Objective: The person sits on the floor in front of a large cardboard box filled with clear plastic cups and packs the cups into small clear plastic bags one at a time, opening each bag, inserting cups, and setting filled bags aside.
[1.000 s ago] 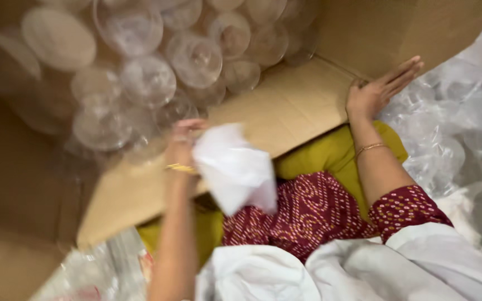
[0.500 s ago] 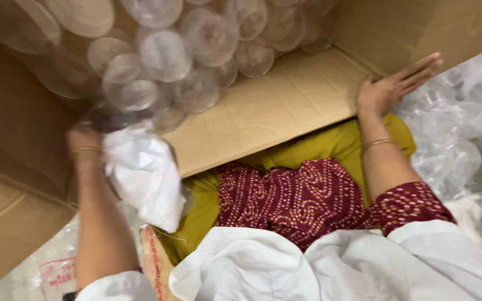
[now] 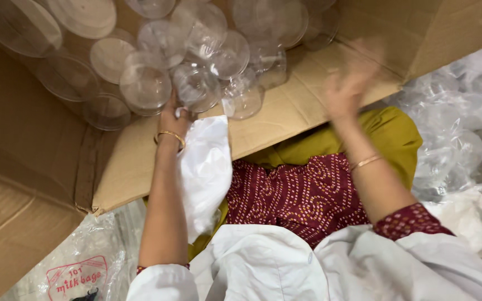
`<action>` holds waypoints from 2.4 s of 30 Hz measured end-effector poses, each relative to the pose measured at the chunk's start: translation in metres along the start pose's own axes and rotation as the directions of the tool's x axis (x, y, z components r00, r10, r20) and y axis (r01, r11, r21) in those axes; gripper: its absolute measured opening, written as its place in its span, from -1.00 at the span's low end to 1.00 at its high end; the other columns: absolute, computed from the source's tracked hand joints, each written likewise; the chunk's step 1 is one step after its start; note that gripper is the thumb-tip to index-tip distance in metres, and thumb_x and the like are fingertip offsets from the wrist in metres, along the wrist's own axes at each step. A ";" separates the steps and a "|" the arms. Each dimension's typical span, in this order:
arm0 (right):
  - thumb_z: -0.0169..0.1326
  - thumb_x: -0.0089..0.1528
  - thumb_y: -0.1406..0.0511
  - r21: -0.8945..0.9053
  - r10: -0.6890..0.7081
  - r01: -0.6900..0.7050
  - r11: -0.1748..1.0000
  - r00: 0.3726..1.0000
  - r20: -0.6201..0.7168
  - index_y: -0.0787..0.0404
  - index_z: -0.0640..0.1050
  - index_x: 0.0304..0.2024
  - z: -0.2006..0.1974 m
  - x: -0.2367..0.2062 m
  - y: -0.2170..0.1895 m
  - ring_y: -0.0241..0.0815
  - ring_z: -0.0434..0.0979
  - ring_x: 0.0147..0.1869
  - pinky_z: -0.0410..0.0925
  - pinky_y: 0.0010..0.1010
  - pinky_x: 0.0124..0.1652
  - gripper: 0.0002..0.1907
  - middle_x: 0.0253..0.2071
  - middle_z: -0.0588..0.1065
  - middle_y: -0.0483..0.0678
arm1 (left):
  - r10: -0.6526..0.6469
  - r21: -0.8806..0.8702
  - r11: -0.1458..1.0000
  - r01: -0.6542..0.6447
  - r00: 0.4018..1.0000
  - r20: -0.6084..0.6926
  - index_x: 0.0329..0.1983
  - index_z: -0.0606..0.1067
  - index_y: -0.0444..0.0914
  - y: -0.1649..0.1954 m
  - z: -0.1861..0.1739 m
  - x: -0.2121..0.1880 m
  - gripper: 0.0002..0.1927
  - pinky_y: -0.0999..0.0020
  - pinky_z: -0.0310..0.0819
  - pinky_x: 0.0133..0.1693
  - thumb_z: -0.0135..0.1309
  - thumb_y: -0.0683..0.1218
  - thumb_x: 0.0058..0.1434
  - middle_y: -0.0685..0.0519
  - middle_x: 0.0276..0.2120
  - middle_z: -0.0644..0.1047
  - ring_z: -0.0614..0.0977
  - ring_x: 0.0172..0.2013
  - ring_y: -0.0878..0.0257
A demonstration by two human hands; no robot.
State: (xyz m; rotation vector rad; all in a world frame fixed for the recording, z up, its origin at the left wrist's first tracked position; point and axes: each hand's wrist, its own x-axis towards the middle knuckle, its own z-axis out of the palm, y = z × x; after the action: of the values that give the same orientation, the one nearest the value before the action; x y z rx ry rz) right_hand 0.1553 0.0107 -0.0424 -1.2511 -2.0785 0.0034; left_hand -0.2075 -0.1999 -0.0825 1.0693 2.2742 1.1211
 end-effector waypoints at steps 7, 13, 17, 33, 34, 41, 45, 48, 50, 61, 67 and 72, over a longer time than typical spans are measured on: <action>0.38 0.11 0.14 0.499 -0.497 0.232 0.835 0.708 0.502 0.24 0.32 0.40 0.035 0.000 -0.137 0.41 -0.17 0.53 -0.09 0.19 0.35 -0.12 0.48 -0.09 0.30 | -0.050 -0.480 0.877 0.028 0.998 -0.035 0.12 0.59 -0.27 -0.022 -0.001 -0.026 -0.70 0.27 0.53 -0.06 0.14 -0.06 0.39 -0.06 0.07 0.61 0.61 -0.06 0.21; 0.38 0.08 0.14 0.432 -0.333 0.075 0.899 0.757 0.562 0.13 0.56 0.06 0.019 -0.004 -0.141 0.28 0.07 0.51 0.08 0.04 0.39 -0.47 0.35 0.27 0.19 | 0.070 -0.636 0.770 0.049 0.985 0.160 0.43 0.24 -0.14 0.011 0.006 -0.048 -0.21 0.23 0.56 0.07 0.26 0.02 0.14 -0.04 0.27 0.44 0.50 0.22 0.20; 0.31 0.19 0.18 0.591 -0.483 0.137 0.795 0.731 0.482 0.11 0.59 0.01 -0.011 -0.021 -0.133 0.17 0.22 0.47 0.17 -0.05 0.39 -0.63 0.18 0.51 0.09 | 0.359 -0.410 0.876 -0.252 0.910 0.208 0.53 0.06 -0.18 0.042 0.023 -0.050 0.12 0.16 0.21 0.32 0.47 0.03 0.00 -0.17 0.42 0.24 0.27 0.40 0.03; 0.32 0.24 0.21 0.683 -0.289 -0.451 0.574 0.669 0.684 0.12 0.16 0.42 -0.034 -0.030 -0.101 -0.06 0.37 0.40 0.48 -0.20 0.21 -0.18 0.42 0.21 0.10 | 0.579 -0.200 0.807 -0.556 0.812 0.079 0.55 0.14 -0.02 0.087 0.008 -0.080 0.17 0.10 0.36 0.31 0.53 0.11 -0.10 -0.11 0.38 0.29 0.38 0.37 -0.09; 0.37 0.18 0.18 0.677 -0.282 -0.413 0.609 0.685 0.671 0.11 0.15 0.41 -0.037 -0.029 -0.103 -0.04 0.33 0.42 0.49 -0.18 0.19 -0.11 0.41 0.21 0.11 | 0.582 -0.195 0.807 -0.558 0.808 0.095 0.55 0.13 -0.02 0.090 0.007 -0.081 0.17 0.10 0.36 0.31 0.53 0.10 -0.09 -0.11 0.40 0.28 0.37 0.38 -0.09; 0.48 0.06 0.15 0.629 -0.424 0.051 0.775 0.780 0.459 0.03 0.05 0.56 -0.060 -0.010 -0.123 0.17 0.10 0.53 0.18 0.00 0.44 0.18 0.44 0.16 0.19 | 0.559 -0.166 0.829 -0.534 0.802 0.213 0.56 0.11 0.04 0.111 0.002 -0.078 0.20 0.10 0.38 0.30 0.53 0.06 -0.14 -0.07 0.41 0.23 0.37 0.36 -0.10; 0.45 0.06 0.14 0.656 -0.463 0.050 0.753 0.748 0.475 0.02 0.11 0.52 -0.062 -0.008 -0.132 0.18 0.11 0.53 0.18 -0.02 0.44 0.10 0.39 0.18 0.20 | 0.549 -0.163 0.836 -0.524 0.802 0.237 0.54 0.10 0.06 0.117 0.003 -0.077 0.21 0.10 0.40 0.26 0.53 0.04 -0.15 -0.06 0.41 0.21 0.40 0.33 -0.11; 0.45 0.03 0.11 0.630 -0.462 0.044 0.775 0.720 0.518 0.03 0.13 0.49 -0.062 -0.006 -0.132 0.22 0.11 0.51 0.19 -0.02 0.39 0.10 0.37 0.16 0.22 | 0.545 -0.161 0.838 -0.521 0.805 0.235 0.54 0.10 0.06 0.119 0.004 -0.077 0.20 0.10 0.41 0.26 0.53 0.02 -0.14 -0.04 0.41 0.21 0.41 0.33 -0.10; 0.45 0.01 0.09 0.610 -0.449 0.025 0.792 0.700 0.555 0.02 0.14 0.48 -0.062 -0.005 -0.131 0.23 0.14 0.50 0.19 -0.02 0.37 0.10 0.36 0.16 0.22 | 0.549 -0.157 0.836 -0.526 0.802 0.237 0.54 0.10 0.06 0.119 0.004 -0.076 0.19 0.11 0.41 0.26 0.52 0.01 -0.13 -0.04 0.41 0.22 0.41 0.33 -0.10; 0.48 -0.03 0.07 0.579 -0.401 -0.008 0.816 0.712 0.576 -0.04 0.19 0.45 -0.063 -0.005 -0.132 0.23 0.19 0.47 0.24 -0.03 0.34 0.10 0.31 0.21 0.18 | 0.576 -0.210 0.817 -0.537 0.782 0.239 0.54 0.13 0.03 0.113 0.006 -0.073 0.17 0.10 0.35 0.33 0.52 -0.01 -0.13 -0.06 0.41 0.22 0.36 0.37 -0.09; 0.47 -0.04 0.06 0.560 -0.382 -0.074 0.825 0.659 0.648 -0.08 0.20 0.44 -0.059 0.000 -0.125 0.15 0.38 0.30 0.38 -0.09 0.21 0.08 0.27 0.21 0.16 | 0.595 -0.283 0.798 -0.533 0.773 0.222 0.52 0.18 0.00 0.107 0.009 -0.071 0.13 0.10 0.31 0.37 0.52 0.01 -0.12 -0.08 0.40 0.25 0.33 0.39 -0.07; 0.47 -0.04 0.04 0.552 -0.368 -0.096 0.829 0.650 0.665 -0.12 0.19 0.44 -0.059 0.003 -0.123 0.11 0.45 0.24 0.44 -0.10 0.13 0.09 0.24 0.23 0.16 | 0.606 -0.307 0.788 -0.534 0.761 0.231 0.53 0.19 -0.01 0.105 0.011 -0.070 0.12 0.08 0.29 0.38 0.53 0.01 -0.09 -0.08 0.40 0.25 0.32 0.41 -0.07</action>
State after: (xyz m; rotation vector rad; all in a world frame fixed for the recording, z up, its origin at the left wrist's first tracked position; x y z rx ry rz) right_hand 0.0921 -0.0727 0.0453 -0.7486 -2.5716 1.1717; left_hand -0.1078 -0.2071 -0.0052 1.7756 1.5482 1.2677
